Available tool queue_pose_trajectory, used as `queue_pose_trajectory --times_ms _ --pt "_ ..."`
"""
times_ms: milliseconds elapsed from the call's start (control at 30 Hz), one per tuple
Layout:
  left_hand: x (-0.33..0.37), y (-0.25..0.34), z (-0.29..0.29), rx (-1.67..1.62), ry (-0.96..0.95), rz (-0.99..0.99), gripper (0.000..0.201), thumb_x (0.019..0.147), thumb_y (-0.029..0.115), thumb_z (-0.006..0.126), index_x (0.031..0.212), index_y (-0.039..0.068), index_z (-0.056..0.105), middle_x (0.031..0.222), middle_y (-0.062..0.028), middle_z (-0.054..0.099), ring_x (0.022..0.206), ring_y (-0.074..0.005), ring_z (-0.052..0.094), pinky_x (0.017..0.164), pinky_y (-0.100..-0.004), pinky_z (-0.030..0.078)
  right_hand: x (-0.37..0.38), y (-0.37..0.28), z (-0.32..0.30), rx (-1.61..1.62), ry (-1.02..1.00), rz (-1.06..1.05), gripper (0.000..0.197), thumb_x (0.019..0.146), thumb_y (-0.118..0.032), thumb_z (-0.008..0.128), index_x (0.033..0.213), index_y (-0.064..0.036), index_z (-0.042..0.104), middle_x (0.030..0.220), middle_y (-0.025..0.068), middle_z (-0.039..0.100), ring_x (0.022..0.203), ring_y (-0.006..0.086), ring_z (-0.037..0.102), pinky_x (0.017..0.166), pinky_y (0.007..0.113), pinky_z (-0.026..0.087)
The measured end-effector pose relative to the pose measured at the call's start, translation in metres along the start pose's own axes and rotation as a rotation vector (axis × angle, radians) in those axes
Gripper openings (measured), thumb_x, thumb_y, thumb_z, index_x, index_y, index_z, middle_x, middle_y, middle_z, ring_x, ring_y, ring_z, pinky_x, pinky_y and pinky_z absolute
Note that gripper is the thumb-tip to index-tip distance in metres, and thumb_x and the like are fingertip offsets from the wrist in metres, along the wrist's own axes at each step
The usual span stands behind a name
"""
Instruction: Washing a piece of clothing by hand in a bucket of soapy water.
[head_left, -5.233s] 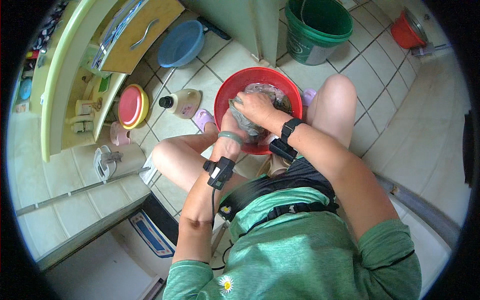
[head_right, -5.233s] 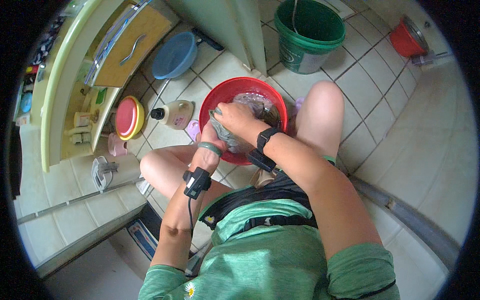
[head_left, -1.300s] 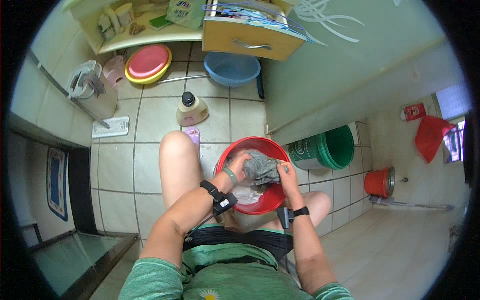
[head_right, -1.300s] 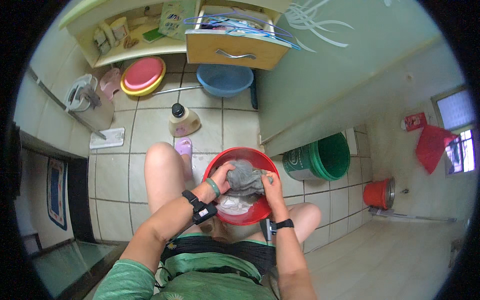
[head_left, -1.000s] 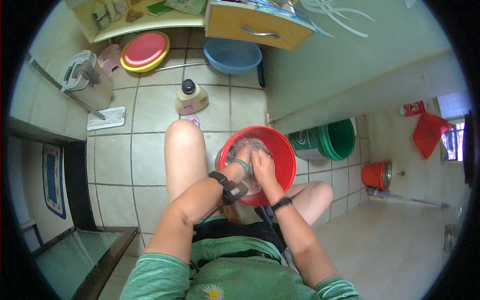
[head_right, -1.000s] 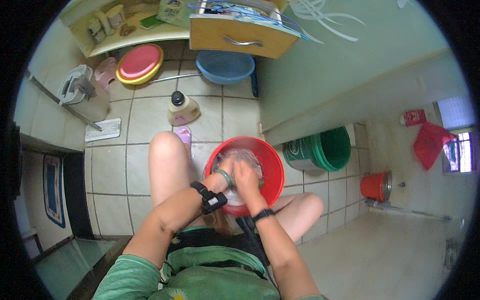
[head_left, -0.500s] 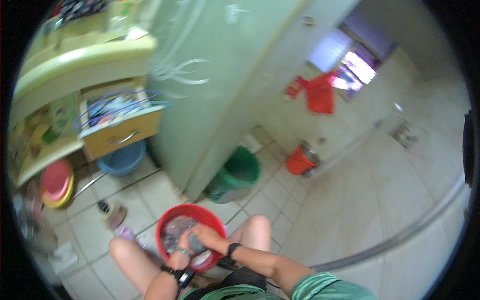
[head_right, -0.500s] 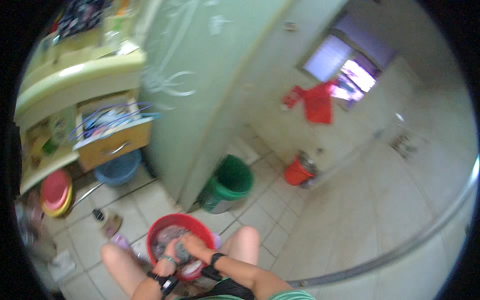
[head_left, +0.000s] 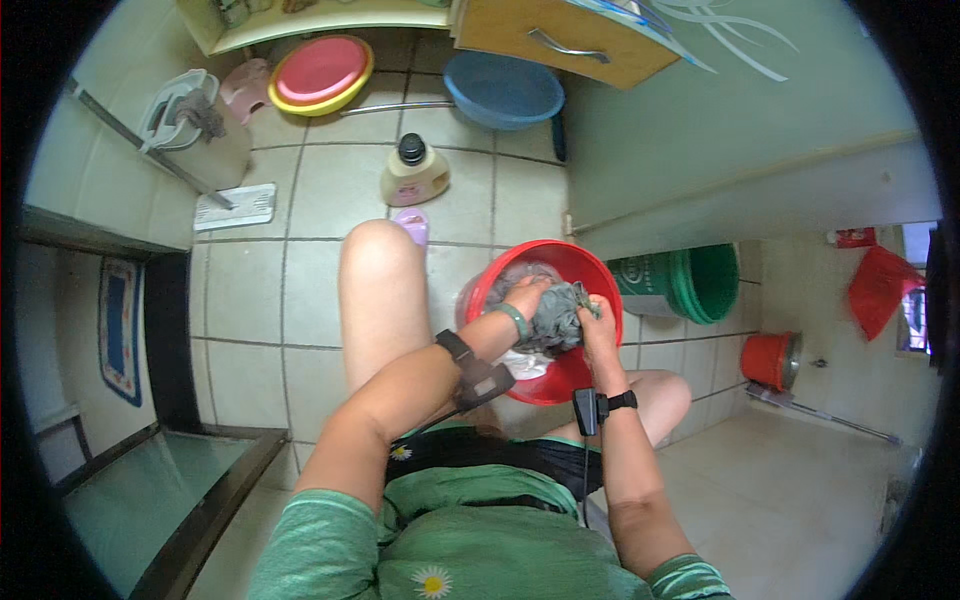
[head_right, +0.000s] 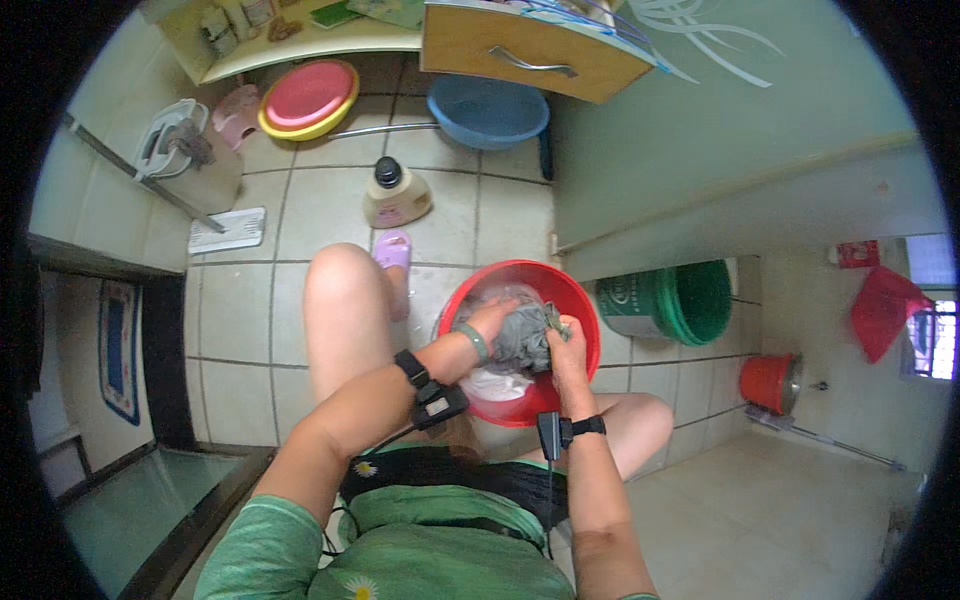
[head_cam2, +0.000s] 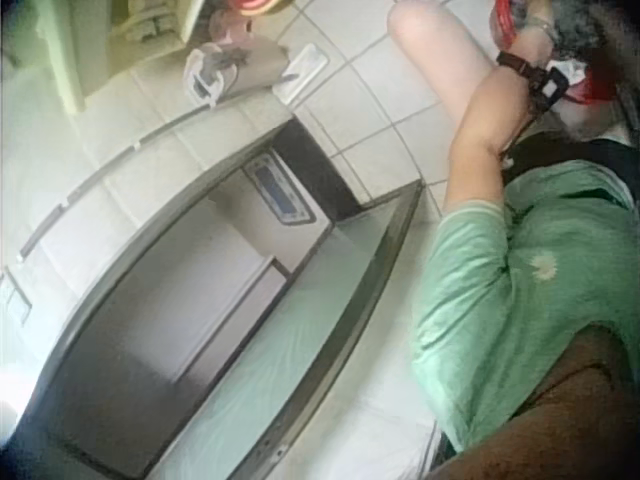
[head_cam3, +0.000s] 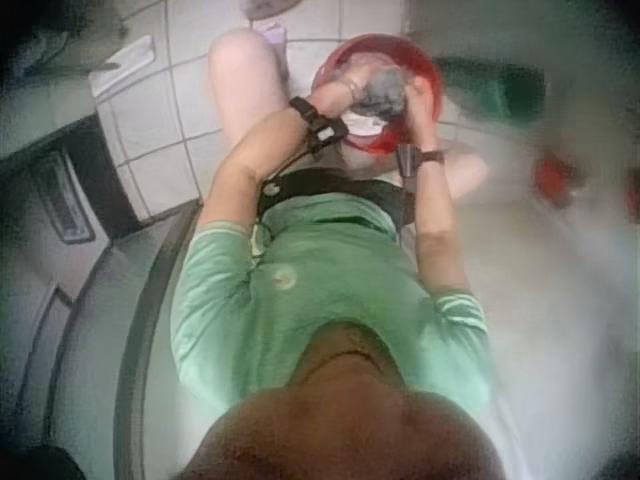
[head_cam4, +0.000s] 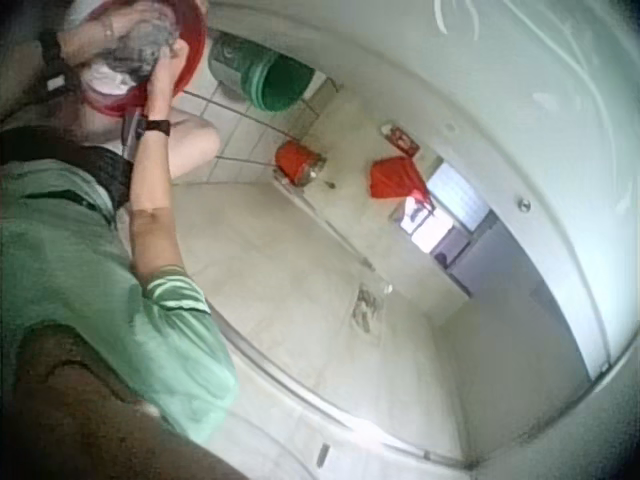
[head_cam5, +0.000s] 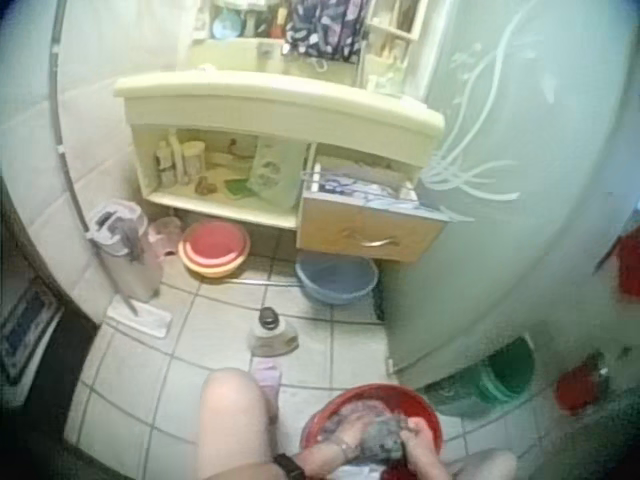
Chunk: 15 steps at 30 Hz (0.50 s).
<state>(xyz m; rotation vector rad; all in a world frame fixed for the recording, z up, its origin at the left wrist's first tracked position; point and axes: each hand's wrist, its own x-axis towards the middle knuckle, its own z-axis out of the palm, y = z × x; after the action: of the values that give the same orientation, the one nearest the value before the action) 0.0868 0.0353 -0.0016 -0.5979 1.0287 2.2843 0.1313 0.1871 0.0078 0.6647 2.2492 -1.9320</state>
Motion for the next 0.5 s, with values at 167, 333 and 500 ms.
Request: queue_pose_trajectory --times_ms 167,333,500 --pt "0.015 -0.008 -0.029 -0.236 0.056 -0.112 0.029 0.088 0.033 0.051 0.096 0.007 0.060 0.090 -0.0102 0.063 0.078 -0.0235 0.060 0.069 -0.0391 0.049 -0.053 -0.049 0.071 -0.460 -0.171 -0.401 0.023 0.081 -0.014 0.056 0.102 -0.0038 0.054 0.090 0.0177 0.061 0.086 0.0307 0.060 0.079 0.035 0.046" --pt "-0.007 -0.007 -0.012 -0.244 0.029 -0.271 0.028 0.088 0.030 0.043 0.094 0.009 0.061 0.089 -0.0115 0.063 0.079 -0.0265 0.060 0.071 -0.0407 0.048 -0.008 -0.037 0.066 -0.889 0.001 -0.170 0.032 0.086 -0.031 0.041 0.095 -0.0052 0.057 0.087 0.0247 0.061 0.082 0.0427 0.058 0.076 0.051 0.045" --pt "0.002 0.001 -0.023 -0.056 0.109 -0.382 0.029 0.088 0.029 0.042 0.097 0.007 0.059 0.092 -0.0112 0.064 0.084 -0.0266 0.060 0.074 -0.0388 0.048 -0.041 -0.053 0.072 -0.746 -0.026 -0.430 0.032 0.086 -0.035 0.043 0.087 -0.0066 0.057 0.079 0.0229 0.061 0.077 0.0405 0.059 0.070 0.050 0.046"
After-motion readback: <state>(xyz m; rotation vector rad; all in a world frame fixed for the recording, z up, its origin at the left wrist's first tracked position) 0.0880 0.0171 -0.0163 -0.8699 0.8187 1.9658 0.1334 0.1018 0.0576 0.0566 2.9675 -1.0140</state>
